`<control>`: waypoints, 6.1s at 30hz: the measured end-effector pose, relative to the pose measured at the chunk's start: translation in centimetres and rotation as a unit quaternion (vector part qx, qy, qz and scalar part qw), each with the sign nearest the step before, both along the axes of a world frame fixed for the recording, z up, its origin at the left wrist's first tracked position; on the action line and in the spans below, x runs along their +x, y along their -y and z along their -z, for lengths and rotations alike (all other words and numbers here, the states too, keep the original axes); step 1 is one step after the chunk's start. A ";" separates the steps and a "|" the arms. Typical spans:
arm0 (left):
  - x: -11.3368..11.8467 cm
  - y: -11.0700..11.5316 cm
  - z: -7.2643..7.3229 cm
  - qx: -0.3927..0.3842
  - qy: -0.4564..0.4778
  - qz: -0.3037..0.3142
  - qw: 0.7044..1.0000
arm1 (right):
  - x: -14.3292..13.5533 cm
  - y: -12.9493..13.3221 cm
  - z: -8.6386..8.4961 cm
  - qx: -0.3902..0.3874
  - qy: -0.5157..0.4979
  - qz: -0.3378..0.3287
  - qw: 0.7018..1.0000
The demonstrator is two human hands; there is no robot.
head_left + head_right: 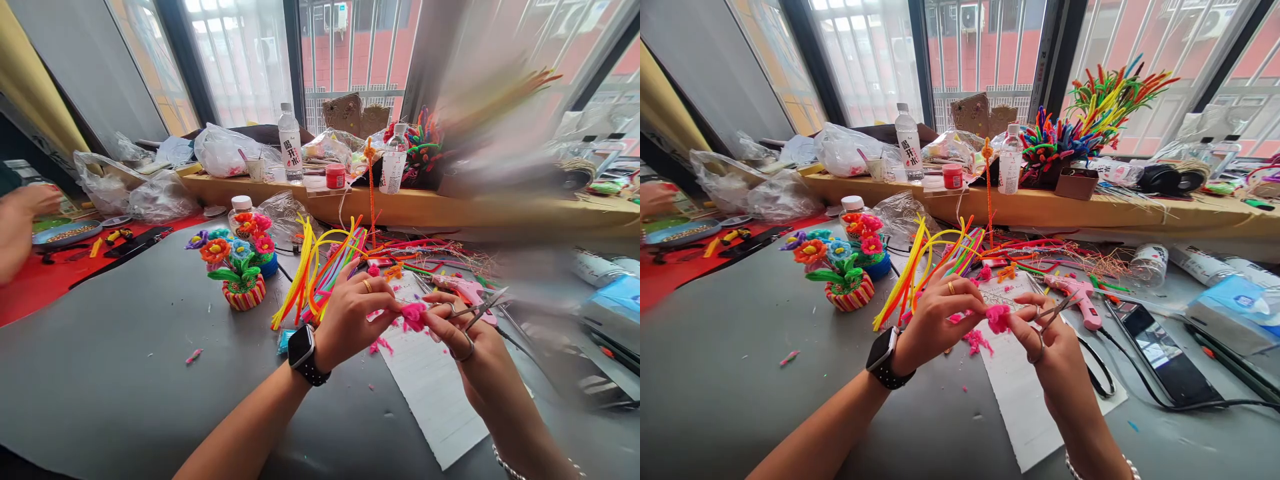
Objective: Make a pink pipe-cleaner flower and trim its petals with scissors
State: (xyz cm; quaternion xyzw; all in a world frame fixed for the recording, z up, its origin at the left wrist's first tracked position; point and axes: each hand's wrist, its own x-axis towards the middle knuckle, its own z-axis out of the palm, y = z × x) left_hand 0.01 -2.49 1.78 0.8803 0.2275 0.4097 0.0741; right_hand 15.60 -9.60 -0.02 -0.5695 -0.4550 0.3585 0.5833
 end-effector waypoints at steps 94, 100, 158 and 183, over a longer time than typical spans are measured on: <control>-0.9 -0.7 -0.7 -0.029 0.004 -0.067 0.997 | -1.5 -0.4 0.9 -0.165 0.183 -0.216 0.945; 0.1 0.2 -0.1 -0.049 0.025 -0.094 0.994 | -1.0 -0.4 0.8 -0.105 0.204 -0.185 0.956; 0.1 0.5 -0.4 -0.023 0.004 -0.090 0.996 | -1.5 -0.4 0.9 -0.095 0.272 -0.153 0.945; 0.2 0.4 -0.1 -0.012 -0.002 -0.092 0.996 | -1.5 -0.4 0.5 -0.102 0.297 -0.128 0.941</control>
